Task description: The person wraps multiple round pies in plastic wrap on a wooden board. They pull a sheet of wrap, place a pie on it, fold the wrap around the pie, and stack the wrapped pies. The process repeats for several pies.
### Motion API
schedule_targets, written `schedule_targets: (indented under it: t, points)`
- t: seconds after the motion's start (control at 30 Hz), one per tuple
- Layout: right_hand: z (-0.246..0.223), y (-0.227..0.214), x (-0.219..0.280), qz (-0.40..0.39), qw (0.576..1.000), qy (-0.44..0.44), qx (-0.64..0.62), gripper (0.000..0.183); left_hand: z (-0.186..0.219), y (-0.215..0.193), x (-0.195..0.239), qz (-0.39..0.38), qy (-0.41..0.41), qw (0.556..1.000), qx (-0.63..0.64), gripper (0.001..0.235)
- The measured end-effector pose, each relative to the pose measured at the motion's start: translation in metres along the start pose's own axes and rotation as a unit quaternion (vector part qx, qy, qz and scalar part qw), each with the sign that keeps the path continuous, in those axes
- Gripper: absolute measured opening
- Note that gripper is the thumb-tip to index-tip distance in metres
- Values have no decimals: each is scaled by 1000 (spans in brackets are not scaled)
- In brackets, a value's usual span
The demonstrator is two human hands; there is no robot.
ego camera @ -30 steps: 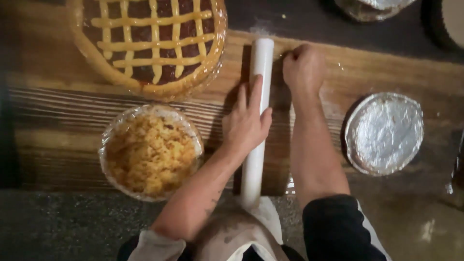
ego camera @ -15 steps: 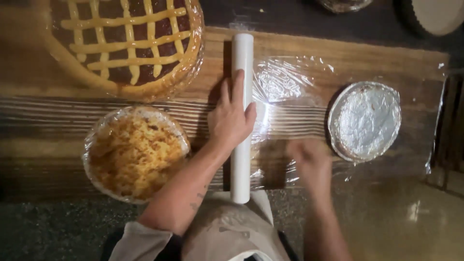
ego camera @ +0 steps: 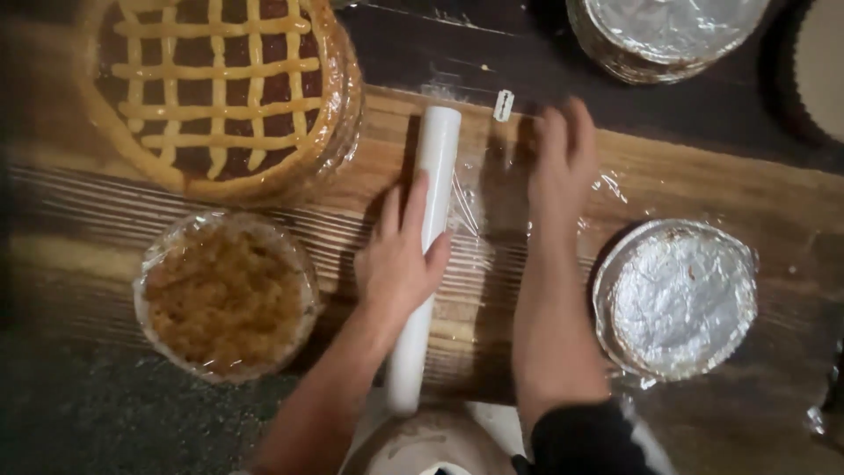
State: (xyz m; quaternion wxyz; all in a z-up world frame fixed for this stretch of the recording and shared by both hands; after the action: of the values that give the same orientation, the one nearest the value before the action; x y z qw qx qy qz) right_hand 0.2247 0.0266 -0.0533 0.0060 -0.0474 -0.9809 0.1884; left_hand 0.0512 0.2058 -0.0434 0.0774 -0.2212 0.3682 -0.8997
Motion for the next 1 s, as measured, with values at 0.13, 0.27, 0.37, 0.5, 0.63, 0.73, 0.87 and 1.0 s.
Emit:
schedule_targets:
  t: [0.13, 0.27, 0.37, 0.5, 0.63, 0.73, 0.87, 1.0]
  points:
    - [28, 13, 56, 25, 938, 20, -344, 43, 0, 16, 9, -45, -75, 995, -44, 102]
    - [17, 16, 59, -7, 951, 5, -308, 44, -1, -4, 5, 33, -70, 994, -75, 92]
    - [11, 14, 54, 8, 939, -34, -343, 45, 6, -33, 2, 158, 5, 957, -243, 103]
    - [1, 14, 57, -1, 946, -66, -317, 44, 24, -43, 2, 134, 42, 942, -304, 101]
    - [-3, 17, 60, -8, 957, -96, -273, 45, 88, -9, -21, 177, 379, 878, -234, 41]
    - [-12, 19, 77, 16, 969, -138, -207, 46, 58, 65, -77, 35, 346, 865, -362, 49]
    - [-70, 10, 119, 20, 965, -248, -87, 63, 67, 58, -89, -69, 384, 868, -306, 58]
    - [-96, 19, 212, -179, 924, -327, -84, 49, 98, 23, -75, 14, 350, 847, -400, 65]
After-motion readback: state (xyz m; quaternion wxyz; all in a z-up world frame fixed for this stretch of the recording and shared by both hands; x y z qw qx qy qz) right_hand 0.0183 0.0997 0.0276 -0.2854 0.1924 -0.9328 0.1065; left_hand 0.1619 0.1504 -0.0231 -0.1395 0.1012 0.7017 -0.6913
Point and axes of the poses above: each hand's wrist, its own x-axis away from the middle knuckle, its own y-axis out of the palm, z = x × y, the point moved 9 cm from there along -x, towards the middle knuckle, and after that the axes turned 8 degrees about x, right-handed, at the moved point
